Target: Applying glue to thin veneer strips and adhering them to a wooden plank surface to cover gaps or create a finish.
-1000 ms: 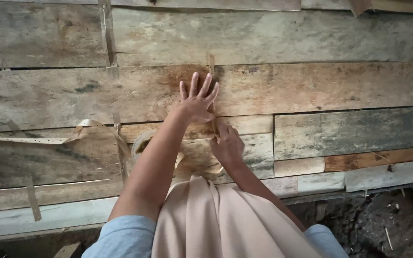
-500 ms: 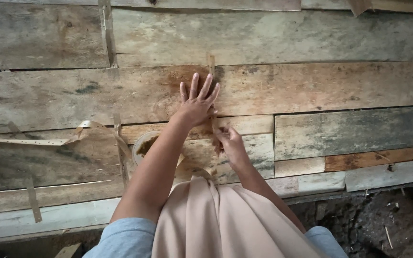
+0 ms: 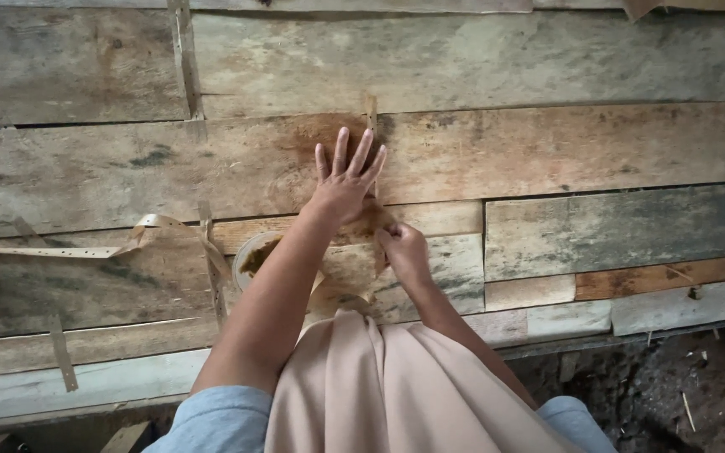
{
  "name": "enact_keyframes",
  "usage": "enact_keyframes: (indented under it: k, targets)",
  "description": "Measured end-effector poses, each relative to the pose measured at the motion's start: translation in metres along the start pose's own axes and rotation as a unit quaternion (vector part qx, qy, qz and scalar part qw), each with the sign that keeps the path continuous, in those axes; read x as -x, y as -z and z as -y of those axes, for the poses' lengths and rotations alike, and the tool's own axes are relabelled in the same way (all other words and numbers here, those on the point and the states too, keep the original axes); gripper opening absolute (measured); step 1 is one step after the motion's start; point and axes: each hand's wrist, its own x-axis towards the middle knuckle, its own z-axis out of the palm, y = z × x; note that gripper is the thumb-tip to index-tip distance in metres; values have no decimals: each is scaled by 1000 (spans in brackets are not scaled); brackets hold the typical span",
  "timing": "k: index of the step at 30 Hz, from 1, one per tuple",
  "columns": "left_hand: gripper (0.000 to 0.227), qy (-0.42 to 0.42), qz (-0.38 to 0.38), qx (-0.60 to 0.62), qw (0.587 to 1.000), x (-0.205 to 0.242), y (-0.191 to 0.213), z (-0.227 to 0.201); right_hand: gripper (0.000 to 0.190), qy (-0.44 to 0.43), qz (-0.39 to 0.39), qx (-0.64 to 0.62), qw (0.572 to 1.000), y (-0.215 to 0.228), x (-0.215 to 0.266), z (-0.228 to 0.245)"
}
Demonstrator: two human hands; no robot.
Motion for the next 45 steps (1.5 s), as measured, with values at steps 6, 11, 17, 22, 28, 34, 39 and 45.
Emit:
enact_keyframes:
  k: [6,11,17,22,28,34,39,45]
  targets:
    - [112,9,29,-5,1000,-19,-29,14,32,-3,6,49,999,-1,8,7]
    - [125,10,34,-18,999,-18,-28,12,34,2,2,51,999,4,29,27]
    - [136,5,30,-21,999,-1,3,-2,32,16,0,41,999,7,40,40]
    - [138,-3,19,-20,1000,-5,-6,3,28,37,-10,43,998,1,35,26]
    - [140,6,18,-31,999,-2,2,-2,22,80,-33,86,993,-1,30,27]
    - [142,14,23,-48,998,8,12,-10,16,196,-69,123,971,-5,75,83]
    - [130,-6,3,-41,999,13,30,-12,16,161,-11,-120,980,39,75,114]
    - [130,0,19,3,1000,0,8,2,43,301,-156,-63,939,61,-14,90]
